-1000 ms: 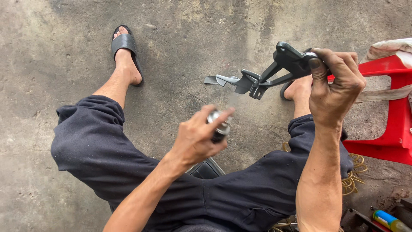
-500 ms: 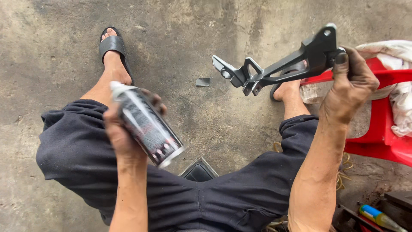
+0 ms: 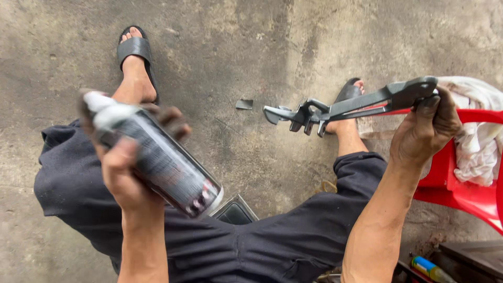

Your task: The person holds a metal motorcycle part and applies spray paint from a can, rotating the object to coat all surfaces while a second person helps hold the part steady with a cloth.

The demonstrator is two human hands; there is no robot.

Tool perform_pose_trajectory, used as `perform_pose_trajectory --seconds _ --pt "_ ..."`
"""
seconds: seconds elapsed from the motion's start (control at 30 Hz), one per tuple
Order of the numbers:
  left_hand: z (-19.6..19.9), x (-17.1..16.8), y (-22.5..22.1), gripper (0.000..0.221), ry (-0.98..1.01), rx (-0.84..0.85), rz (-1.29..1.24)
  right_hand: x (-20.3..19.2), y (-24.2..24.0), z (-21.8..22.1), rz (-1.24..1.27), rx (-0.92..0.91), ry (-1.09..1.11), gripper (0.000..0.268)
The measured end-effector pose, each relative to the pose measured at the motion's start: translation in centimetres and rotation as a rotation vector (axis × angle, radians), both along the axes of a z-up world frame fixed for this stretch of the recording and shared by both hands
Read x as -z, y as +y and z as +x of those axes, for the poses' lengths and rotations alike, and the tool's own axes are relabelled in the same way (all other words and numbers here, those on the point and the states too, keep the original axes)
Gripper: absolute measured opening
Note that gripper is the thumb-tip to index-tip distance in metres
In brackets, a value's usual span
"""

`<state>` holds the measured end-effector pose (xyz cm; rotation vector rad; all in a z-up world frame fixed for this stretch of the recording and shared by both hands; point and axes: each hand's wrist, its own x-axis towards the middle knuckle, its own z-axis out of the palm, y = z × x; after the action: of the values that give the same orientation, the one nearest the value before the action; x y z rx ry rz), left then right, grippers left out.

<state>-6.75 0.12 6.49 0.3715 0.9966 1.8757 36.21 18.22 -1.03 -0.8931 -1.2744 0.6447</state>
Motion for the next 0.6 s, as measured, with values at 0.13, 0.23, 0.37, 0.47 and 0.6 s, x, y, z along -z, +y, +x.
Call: perform_pose_trajectory --seconds 0.13,0.23,0.37,0.47,0.6 --pt "1.4 1.2 -1.3 0.07 0.449 0.342 -0.082 -0.7 0.4 -0.4 0.013 -0.003 -0.04 0.017" --pt "1.5 2.1 -2.1 0.089 0.968 0.412 -0.054 -1.1 0.5 -0.7 0.008 0.007 -0.137 0.017" --pt "2.8 2.4 -2.1 0.087 1.523 0.37 -0.003 -2.4 -0.7 -3.0 -0.015 -0.003 -0.245 0.016" --pt "3.7 1.9 -2.1 0.079 1.662 0.4 0.032 -3.2 -1.3 -3.7 -0.052 0.048 -0.418 0.025" --pt "4.3 2.9 -1.4 0.078 1.778 0.286 0.034 -3.7 -1.5 -4.5 -0.044 0.07 -0.49 0.017"
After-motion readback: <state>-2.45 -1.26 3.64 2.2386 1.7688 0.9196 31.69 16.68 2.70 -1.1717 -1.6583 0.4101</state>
